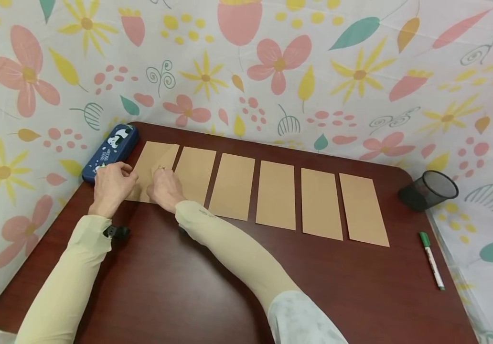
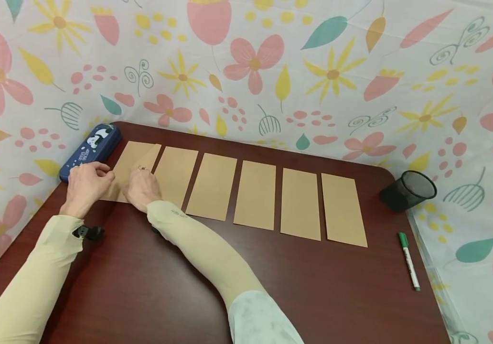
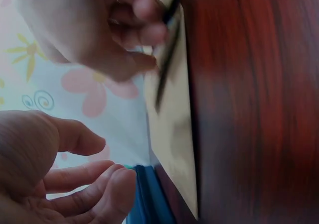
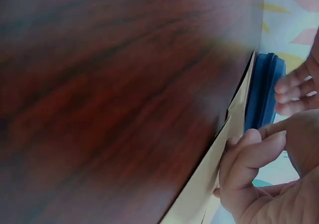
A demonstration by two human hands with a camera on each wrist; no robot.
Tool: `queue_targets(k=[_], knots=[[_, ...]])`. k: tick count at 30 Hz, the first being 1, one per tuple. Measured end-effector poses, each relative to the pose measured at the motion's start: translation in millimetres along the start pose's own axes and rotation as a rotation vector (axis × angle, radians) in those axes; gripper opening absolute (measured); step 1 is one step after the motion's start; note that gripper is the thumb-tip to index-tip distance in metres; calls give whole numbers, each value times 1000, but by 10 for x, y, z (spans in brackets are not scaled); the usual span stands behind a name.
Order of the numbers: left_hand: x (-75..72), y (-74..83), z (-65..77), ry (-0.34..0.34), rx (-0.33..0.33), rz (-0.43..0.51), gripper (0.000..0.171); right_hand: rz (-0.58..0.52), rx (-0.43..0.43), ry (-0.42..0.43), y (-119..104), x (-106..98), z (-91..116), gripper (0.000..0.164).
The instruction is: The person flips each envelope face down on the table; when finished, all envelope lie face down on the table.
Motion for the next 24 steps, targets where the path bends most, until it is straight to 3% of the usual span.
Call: queue_targets(k=[4,6,10,13,18,24], knots=[[67,-281,-76,-98,-19,-41,42,41,3,24,-40,-69,39,24],[77,-312,-68,-123,-23,-54,43,85,-10,47,-52,-78,42,24],[168,-497,-78,-117,-21,-61,45,136,-46,70,-53,-28,-1,25],[167,-538,-88,-123,-32,-59,45,100,-50,76,-32,40,-61,31],[-1,-303,-40,-133,-52,-49,39,14,-18,44,-6,-28,-52,35],[-91,-195,29,-177,-88,-1,43,-133,-4,-27,120,-144,52,29]])
Point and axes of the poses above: each hand's wrist, its own z-axis away from the middle knuckle, its own x-axis out of the palm, y = z × x, the point moved 1 cm from there along -z, towards the middle knuckle, and after that the axes turned 14 degrees about x, right-handed, at the moved point
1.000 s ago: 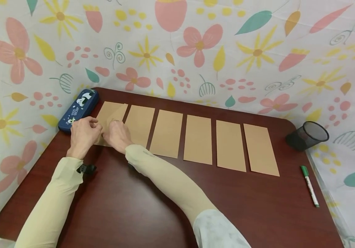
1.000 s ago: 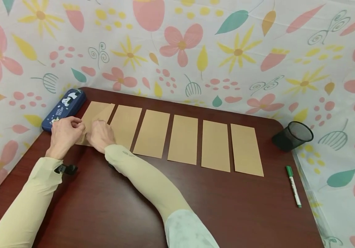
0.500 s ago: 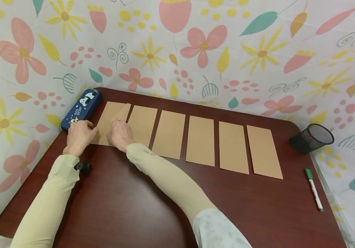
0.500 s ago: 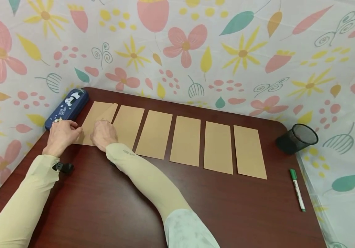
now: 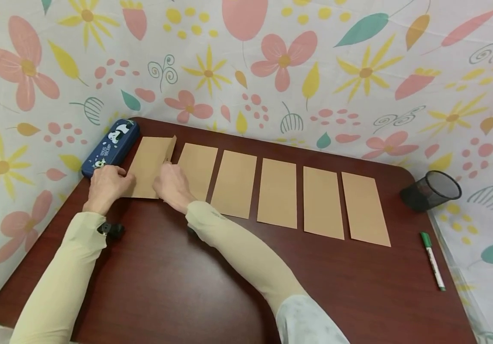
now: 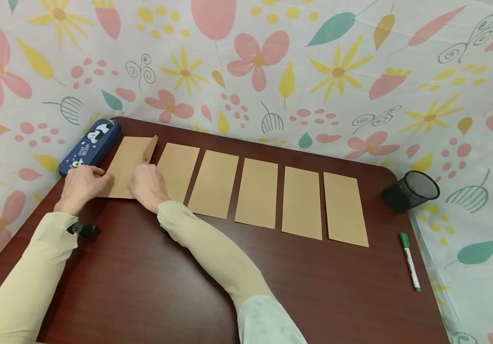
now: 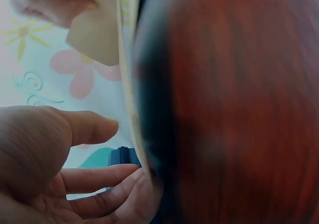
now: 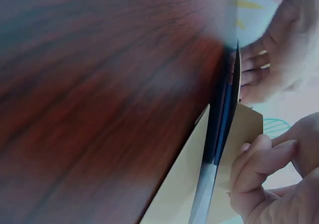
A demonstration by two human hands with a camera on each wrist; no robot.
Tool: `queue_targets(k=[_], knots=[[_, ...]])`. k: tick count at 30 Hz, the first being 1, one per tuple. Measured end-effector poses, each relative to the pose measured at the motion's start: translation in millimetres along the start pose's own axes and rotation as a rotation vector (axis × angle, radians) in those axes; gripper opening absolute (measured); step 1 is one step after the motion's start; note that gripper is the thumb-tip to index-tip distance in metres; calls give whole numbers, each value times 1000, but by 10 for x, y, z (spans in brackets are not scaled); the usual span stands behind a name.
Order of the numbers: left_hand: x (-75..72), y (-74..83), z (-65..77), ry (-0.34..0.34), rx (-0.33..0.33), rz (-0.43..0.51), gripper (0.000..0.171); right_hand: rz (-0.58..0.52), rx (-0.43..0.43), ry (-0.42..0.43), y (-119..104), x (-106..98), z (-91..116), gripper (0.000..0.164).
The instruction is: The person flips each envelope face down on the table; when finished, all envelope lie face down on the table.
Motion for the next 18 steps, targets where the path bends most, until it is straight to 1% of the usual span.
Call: queue_targets(k=[2,4,5,7,10,12,15,16,18], knots=[[-41,13,29,-29,-21,57,47,-51,3,-32,28,-98,72,24],[-83,7,49,-59,-57,128,52,-75,-2,-41,49,-178,137,17],[-102,1,58,-70,-66,179,53,-76,-3,-37,62,-181,147,13],[-133,-18,63,-80,-89,269,54,-97,-6,-62,50,-332,274,11],[-152,-38,59,-93,-101,407,54,-130,-15,-77,41,-540,474,16],[-156,-34,57,-86,-105,474,55,-169,-26,-105,35,-712,614,16],[-157,0,63,-60,-110,542,57,-190,-58,-101,84,-738,641,31],[-159,16,68,-54,-110,557,57,-188,-63,-87,122,-669,589,38],[-163,48,74,-40,-111,586,57,-186,-69,-84,165,-618,526,46]])
Point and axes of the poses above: each hand's wrist, its own z-axis away from the middle knuckle, its own x-axis out of the palm, y = z × x, the point moved 1 cm from there along -z, towards the middle knuckle, and after that the axes turned 14 degrees about x, right-handed, at the moved point
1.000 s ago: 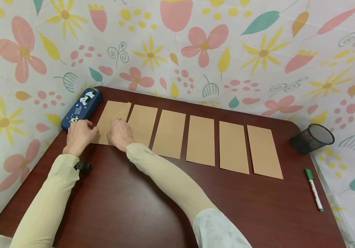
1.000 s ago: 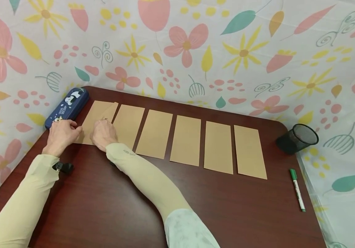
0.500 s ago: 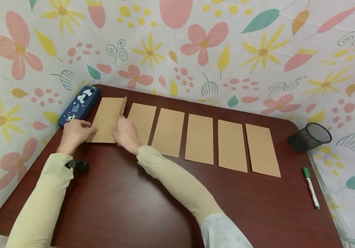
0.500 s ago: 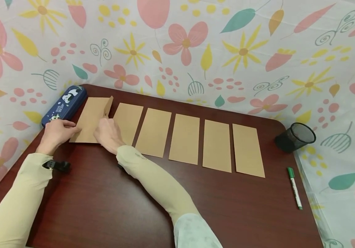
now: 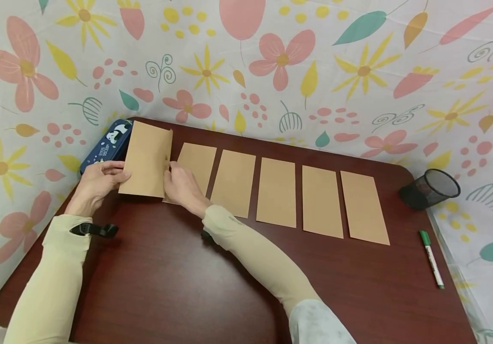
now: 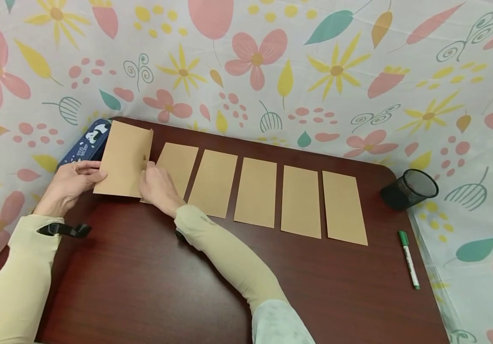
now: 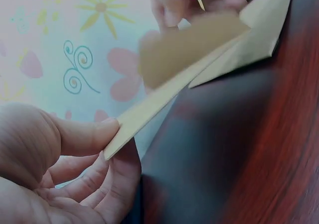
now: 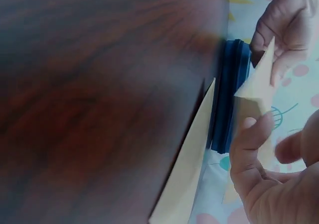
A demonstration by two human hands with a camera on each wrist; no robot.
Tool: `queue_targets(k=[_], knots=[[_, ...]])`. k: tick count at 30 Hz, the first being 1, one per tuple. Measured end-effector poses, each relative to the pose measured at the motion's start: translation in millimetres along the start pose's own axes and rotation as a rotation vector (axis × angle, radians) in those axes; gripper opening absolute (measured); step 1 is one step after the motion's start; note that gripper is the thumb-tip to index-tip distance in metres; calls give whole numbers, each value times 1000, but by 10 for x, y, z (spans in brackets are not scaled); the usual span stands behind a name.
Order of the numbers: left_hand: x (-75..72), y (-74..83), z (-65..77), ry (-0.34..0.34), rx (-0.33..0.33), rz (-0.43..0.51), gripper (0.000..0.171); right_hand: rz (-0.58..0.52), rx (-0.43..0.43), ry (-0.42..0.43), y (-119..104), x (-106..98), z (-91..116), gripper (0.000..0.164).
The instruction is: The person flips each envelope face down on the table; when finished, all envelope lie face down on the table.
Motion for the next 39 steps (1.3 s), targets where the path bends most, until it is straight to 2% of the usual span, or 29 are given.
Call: queue_targets(k=[4,5,7,9,11,12,13,16,21,24,27,29,31,33,36,39], knots=[[17,42,6,25,3,75,46,16,2,33,182,214,-275,53],[21,48,6,29,3,92,42,7,7,30,194,221,-299,48],[36,61,9,34,3,114,38,-54,26,17,190,206,-299,50],[49,79,17,38,7,113,41,-141,53,3,113,87,-182,50],[64,95,24,46,15,73,48,-216,68,3,20,-34,-57,51],[75,103,25,56,16,47,51,-256,77,-2,-36,-114,24,62],[84,110,26,66,15,11,54,-280,79,8,-54,-138,57,63],[104,127,24,83,2,-82,58,-325,72,15,-100,-184,127,61],[161,189,47,86,3,-161,62,-490,43,-53,-135,-218,191,57],[231,268,105,112,73,-243,59,-601,48,-96,-150,-237,232,59],[322,386,188,160,192,-322,49,-656,56,-109,-165,-253,269,62],[371,457,226,183,276,-333,44,-658,42,-111,-182,-261,285,62],[415,533,255,189,322,-305,41,-653,21,-111,-202,-266,295,61],[444,591,271,181,333,-275,44,-646,-6,-119,-224,-271,305,60],[459,672,308,169,305,-255,52,-637,-46,-137,-253,-276,320,60],[463,730,341,187,300,-254,56,-621,-81,-159,-266,-287,343,61]])
Point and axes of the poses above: each hand's wrist, its own z-axis away from the middle knuckle, its own x-axis out of the palm, y = z × x, the point moved 1 cm from there along -z, towards the middle knuckle, and after that the axes turned 14 degrees about x, right-handed, at the moved point
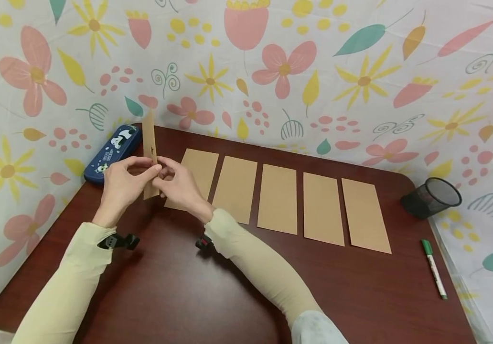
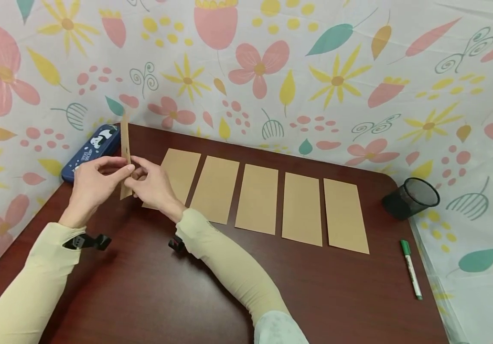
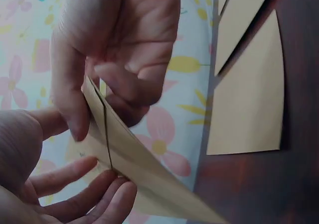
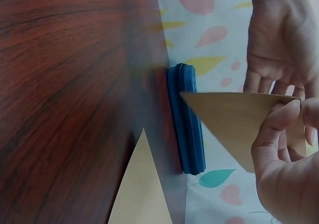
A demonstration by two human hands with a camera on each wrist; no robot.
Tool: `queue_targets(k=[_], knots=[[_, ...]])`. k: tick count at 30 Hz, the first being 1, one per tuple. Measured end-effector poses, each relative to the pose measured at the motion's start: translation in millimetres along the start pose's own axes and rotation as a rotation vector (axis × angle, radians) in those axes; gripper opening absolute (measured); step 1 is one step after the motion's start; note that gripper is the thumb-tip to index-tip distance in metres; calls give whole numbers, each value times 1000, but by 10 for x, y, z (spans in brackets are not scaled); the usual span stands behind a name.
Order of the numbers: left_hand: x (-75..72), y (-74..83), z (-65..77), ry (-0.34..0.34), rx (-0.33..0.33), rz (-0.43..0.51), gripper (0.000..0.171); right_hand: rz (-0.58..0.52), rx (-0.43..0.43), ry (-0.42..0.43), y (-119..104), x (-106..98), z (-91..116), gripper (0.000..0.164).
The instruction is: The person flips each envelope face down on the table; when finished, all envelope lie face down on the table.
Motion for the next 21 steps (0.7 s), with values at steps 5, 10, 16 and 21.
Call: queue_targets(k=[5,10,16,21], knots=[[-8,78,27,66,11,-34,53,15,-43,-53,-6,21,12,64],[5,147,52,144,14,-49,41,82,-102,-59,-23,39,10,67],[2,156,42,315,-36,-58,31,219,-142,-39,-30,41,-42,68],[-65,116,2,373,-111,-4,31,239,-91,44,19,-2,-138,66]])
Point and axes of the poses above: each hand's wrist, its own z-axis away from the middle knuckle, its own x-axis out of the palm, y = z × x, the point moved 1 cm from there along -z, towards the middle knuckle, and after that the axes turned 14 degrees about x, right-handed, at the moved point
